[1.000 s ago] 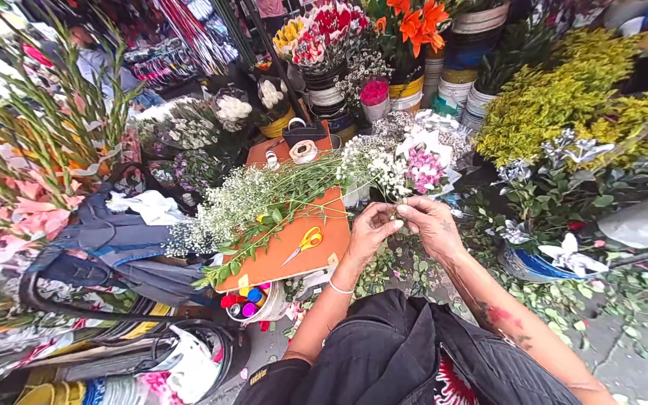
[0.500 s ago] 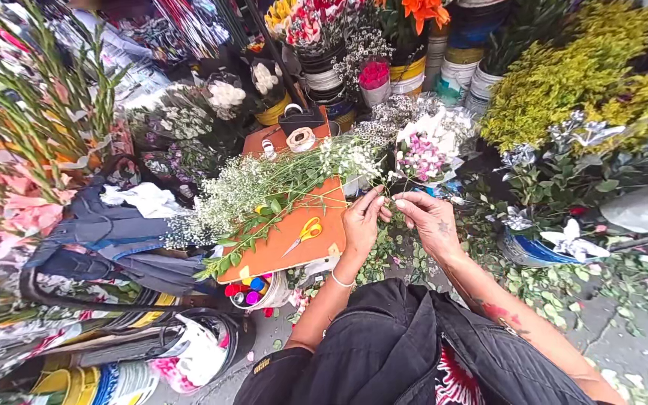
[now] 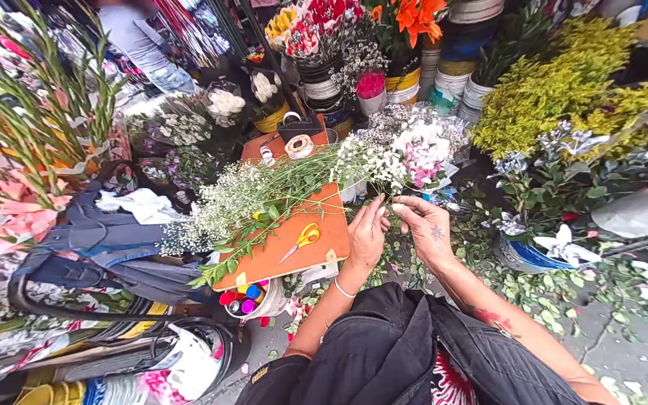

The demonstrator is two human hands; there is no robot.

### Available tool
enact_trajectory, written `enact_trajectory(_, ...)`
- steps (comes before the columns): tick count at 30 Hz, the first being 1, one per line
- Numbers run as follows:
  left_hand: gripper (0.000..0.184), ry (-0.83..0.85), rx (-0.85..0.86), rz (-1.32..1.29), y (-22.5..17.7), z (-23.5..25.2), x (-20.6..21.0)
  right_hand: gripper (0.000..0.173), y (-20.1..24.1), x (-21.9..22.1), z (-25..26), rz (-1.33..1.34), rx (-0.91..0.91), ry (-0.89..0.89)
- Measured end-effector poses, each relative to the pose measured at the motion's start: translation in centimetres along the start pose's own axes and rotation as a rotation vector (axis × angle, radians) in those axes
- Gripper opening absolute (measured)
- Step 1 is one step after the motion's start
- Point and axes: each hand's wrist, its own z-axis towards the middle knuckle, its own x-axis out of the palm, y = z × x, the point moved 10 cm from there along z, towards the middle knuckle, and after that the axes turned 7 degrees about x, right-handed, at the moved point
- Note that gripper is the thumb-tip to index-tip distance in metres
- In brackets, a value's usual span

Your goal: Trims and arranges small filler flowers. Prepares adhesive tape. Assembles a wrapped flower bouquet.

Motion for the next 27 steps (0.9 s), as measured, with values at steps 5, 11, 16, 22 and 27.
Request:
enact_trajectory(5,0.026,-0.02,-0.015,0.018,0.3,0.1,-0.3,0.007,-0.4,0.4,0.0,0.095,0.012,0.013)
enact_trajectory(11,0.026,-0.043,-0.296,-0.194,2.8,-0.9,0.2,0.004,-1.9,0.2,0.7,0.156,0.122,0.0)
enact_trajectory(16,0.016,-0.005,-0.283,-0.185,3.4,0.0,-0.1,0.003,-2.8,0.9,0.2,0.017,0.135,0.107)
enact_trajectory(22,0.017,-0.17,-0.738,-0.873,6.2,-2.5,1.0,0.004,-3.2,0.0,0.8,0.151,0.207,0.138)
enact_trajectory(27,0.014,-0.356,-0.88,-0.76,7.8,-5.0,-0.6,0.007,-3.5,-0.2,0.6,0.23,0.212,0.232)
